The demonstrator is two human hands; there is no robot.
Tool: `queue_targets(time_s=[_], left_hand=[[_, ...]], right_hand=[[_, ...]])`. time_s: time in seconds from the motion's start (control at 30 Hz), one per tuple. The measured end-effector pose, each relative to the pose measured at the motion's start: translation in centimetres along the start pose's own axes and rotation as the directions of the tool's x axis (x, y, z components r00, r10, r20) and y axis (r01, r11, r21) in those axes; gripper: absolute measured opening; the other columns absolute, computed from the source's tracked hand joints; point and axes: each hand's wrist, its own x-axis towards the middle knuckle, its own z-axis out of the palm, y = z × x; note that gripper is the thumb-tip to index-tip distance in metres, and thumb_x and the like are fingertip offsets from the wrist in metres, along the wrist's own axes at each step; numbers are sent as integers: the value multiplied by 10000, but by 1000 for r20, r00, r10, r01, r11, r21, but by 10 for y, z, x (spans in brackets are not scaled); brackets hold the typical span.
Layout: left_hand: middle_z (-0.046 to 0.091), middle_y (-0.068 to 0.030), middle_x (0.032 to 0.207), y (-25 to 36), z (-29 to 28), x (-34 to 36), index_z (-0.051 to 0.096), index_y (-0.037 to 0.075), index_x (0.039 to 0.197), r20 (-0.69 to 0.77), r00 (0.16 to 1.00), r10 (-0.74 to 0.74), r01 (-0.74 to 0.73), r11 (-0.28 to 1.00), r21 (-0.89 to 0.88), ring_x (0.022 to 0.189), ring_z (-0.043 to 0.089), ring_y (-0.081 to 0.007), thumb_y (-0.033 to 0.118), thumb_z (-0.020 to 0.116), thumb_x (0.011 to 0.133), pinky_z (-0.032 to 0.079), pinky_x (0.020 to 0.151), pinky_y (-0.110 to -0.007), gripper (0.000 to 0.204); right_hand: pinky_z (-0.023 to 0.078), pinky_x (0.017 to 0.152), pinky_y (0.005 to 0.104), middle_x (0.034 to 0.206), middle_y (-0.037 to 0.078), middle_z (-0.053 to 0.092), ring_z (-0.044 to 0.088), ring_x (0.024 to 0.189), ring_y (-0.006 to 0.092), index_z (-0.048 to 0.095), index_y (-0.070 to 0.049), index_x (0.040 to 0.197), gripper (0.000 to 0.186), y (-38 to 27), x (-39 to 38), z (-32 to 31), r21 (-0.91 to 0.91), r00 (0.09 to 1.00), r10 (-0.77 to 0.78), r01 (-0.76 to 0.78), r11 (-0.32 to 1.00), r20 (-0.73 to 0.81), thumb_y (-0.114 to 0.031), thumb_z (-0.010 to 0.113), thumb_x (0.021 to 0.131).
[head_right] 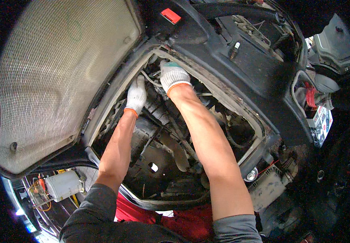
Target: The person works inside the cabin of a vehicle with the dashboard removed, using a socket wrench to tighten bolts on the engine components. They then use a spray can to apply a substance to the engine area.
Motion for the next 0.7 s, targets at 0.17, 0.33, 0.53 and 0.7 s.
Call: queue_targets(time_s=[0.17,0.33,0.53,0.7], left_hand=[[667,-400,1259,1,11,-38,573,-51,1422,27,989,147,-149,983,105,1208,633,-552,473,357,1157,506,1024,-585,625],[667,-390,1280,11,8,-37,550,-49,1448,-41,992,121,-116,988,105,1206,637,-550,533,345,1157,513,1017,-578,682],[545,-366,1524,2,11,-5,467,-15,1594,-29,999,-23,21,996,-88,1446,494,-507,637,381,1119,406,1194,-498,811],[471,-269,1653,2,14,26,535,-10,1556,-11,979,-202,185,917,-353,1538,420,-439,558,443,1122,336,1257,-436,720]], right_hand=[[605,894,534,1091,217,782,753,1036,421,759,-93,1196,286,-2,8,2,62,999,-29,31,998,-29,-139,549,1008],[594,920,538,1142,238,769,745,1067,430,723,-78,1236,297,5,4,4,120,999,2,5,993,-53,-120,538,1008],[606,894,525,1053,275,765,757,1000,441,700,-18,1165,246,3,-1,2,64,994,26,-19,998,-107,-100,544,994],[612,902,515,1070,245,778,764,1015,412,742,-32,1150,244,-10,-3,-5,3,997,33,-33,999,-67,-125,577,996]])
